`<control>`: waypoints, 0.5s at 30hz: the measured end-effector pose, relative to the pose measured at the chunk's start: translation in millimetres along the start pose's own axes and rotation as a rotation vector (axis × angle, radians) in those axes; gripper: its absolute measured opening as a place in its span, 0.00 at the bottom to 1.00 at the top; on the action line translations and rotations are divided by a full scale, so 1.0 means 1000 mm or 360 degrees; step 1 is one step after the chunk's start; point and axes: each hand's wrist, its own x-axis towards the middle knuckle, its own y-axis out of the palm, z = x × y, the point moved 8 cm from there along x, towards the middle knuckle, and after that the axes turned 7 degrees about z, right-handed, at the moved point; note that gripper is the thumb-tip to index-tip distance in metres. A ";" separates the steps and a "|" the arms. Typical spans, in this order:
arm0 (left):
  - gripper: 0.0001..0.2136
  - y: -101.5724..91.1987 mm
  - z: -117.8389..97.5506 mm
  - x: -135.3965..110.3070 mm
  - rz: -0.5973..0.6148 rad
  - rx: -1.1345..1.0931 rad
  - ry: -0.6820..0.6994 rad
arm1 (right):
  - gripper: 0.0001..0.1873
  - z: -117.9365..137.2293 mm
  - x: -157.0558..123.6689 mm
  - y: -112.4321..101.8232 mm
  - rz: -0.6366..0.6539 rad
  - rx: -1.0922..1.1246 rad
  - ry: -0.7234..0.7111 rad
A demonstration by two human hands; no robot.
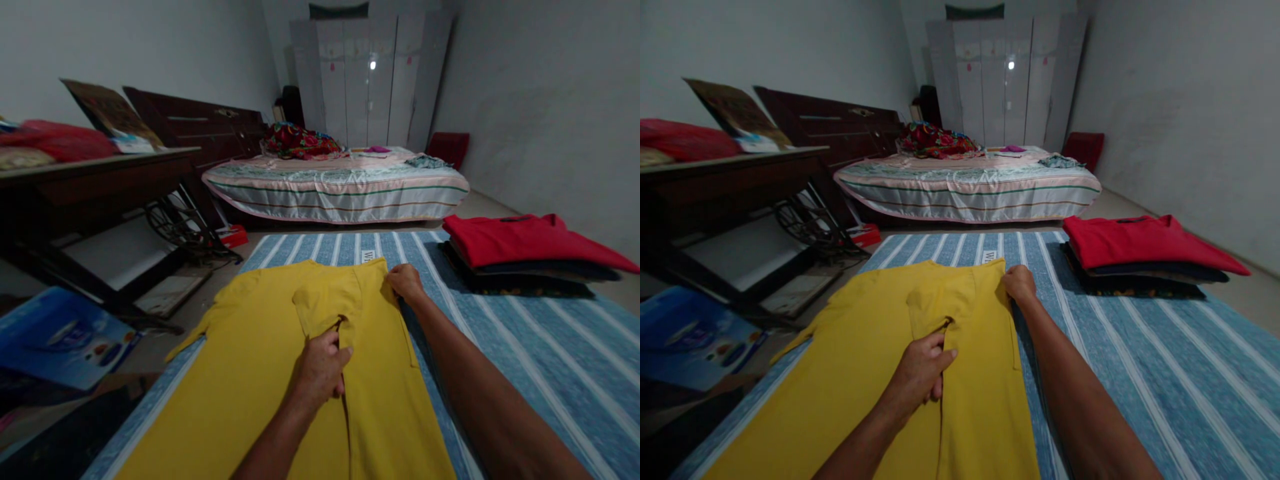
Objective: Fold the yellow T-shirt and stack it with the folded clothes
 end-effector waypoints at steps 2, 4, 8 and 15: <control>0.09 0.001 -0.001 0.000 0.0010 -0.0028 0.0012 | 0.08 0.003 -0.003 -0.002 -0.0006 -0.0045 0.0007; 0.09 0.001 -0.002 -0.001 0.0011 -0.0030 0.0019 | 0.08 0.005 -0.005 -0.003 0.0011 -0.0088 0.0005; 0.10 0.000 -0.002 0.000 0.0002 -0.0009 0.0019 | 0.07 0.010 -0.007 -0.002 0.0061 -0.0168 0.0012; 0.11 -0.001 0.003 0.001 -0.0021 0.0060 -0.0018 | 0.08 0.013 -0.012 -0.006 0.0077 -0.0287 0.0127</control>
